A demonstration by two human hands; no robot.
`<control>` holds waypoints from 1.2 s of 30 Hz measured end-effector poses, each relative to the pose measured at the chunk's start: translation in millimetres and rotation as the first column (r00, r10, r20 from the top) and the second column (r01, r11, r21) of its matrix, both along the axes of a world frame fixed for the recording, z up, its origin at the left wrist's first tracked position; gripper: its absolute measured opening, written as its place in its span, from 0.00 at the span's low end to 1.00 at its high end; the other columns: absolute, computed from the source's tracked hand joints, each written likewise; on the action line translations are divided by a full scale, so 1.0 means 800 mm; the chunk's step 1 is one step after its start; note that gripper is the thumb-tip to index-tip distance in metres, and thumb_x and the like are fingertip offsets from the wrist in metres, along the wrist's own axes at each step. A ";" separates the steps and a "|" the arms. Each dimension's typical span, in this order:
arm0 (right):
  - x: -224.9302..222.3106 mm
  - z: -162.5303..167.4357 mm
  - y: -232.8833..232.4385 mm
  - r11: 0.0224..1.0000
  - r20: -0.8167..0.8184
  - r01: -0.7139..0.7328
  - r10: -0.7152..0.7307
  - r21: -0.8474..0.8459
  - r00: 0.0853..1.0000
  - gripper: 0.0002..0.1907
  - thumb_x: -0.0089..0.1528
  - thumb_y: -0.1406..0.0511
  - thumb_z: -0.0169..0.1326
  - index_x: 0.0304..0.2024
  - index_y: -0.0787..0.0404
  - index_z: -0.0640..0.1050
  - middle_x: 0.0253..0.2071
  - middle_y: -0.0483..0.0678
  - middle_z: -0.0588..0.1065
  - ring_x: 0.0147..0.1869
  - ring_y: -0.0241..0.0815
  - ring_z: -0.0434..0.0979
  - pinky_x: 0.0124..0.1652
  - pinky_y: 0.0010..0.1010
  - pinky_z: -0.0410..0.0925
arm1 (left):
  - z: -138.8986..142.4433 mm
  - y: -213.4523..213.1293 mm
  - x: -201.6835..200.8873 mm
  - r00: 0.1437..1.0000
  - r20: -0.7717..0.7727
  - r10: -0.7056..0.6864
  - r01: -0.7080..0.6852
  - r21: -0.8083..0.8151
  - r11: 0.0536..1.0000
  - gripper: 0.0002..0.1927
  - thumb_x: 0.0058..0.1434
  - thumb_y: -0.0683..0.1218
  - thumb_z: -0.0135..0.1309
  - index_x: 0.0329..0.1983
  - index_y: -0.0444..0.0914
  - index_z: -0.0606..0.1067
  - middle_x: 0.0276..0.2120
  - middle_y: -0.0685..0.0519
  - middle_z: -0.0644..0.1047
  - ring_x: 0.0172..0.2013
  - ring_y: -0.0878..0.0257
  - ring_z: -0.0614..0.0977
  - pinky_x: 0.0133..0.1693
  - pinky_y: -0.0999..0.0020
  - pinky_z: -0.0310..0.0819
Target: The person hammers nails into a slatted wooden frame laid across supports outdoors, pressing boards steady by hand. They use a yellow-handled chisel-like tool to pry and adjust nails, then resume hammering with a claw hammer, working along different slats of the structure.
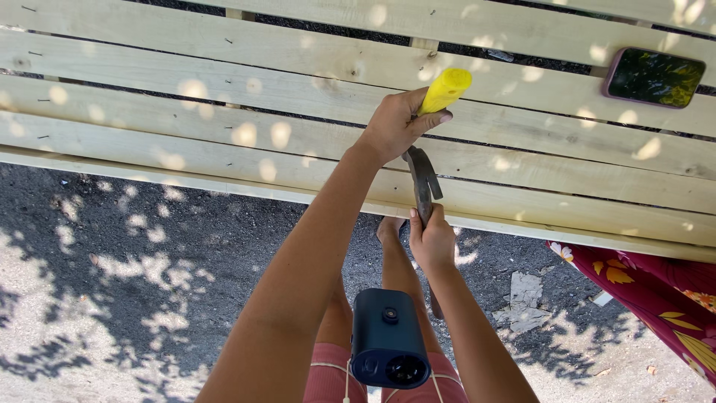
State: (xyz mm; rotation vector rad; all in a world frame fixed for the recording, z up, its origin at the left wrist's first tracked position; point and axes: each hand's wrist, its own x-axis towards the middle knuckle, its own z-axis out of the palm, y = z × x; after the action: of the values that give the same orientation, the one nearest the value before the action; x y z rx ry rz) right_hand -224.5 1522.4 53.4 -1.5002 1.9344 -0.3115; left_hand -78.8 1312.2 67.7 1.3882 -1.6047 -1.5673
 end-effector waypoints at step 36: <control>0.026 -0.013 -0.004 0.978 0.112 0.114 -0.095 -0.173 0.989 0.16 0.69 0.59 0.52 0.41 0.68 0.70 0.23 0.57 0.76 0.26 0.57 0.81 0.25 0.41 0.72 | -0.008 -0.012 0.001 0.987 -0.157 -0.021 -0.005 -0.162 0.987 0.17 0.65 0.56 0.61 0.46 0.39 0.80 0.33 0.56 0.84 0.32 0.65 0.82 0.38 0.67 0.76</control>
State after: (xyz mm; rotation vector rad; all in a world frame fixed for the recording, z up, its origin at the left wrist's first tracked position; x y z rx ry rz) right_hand -203.7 1519.6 42.9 -1.4659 1.9481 -0.6129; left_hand -78.1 1302.3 61.4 1.1442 -1.6043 -1.4763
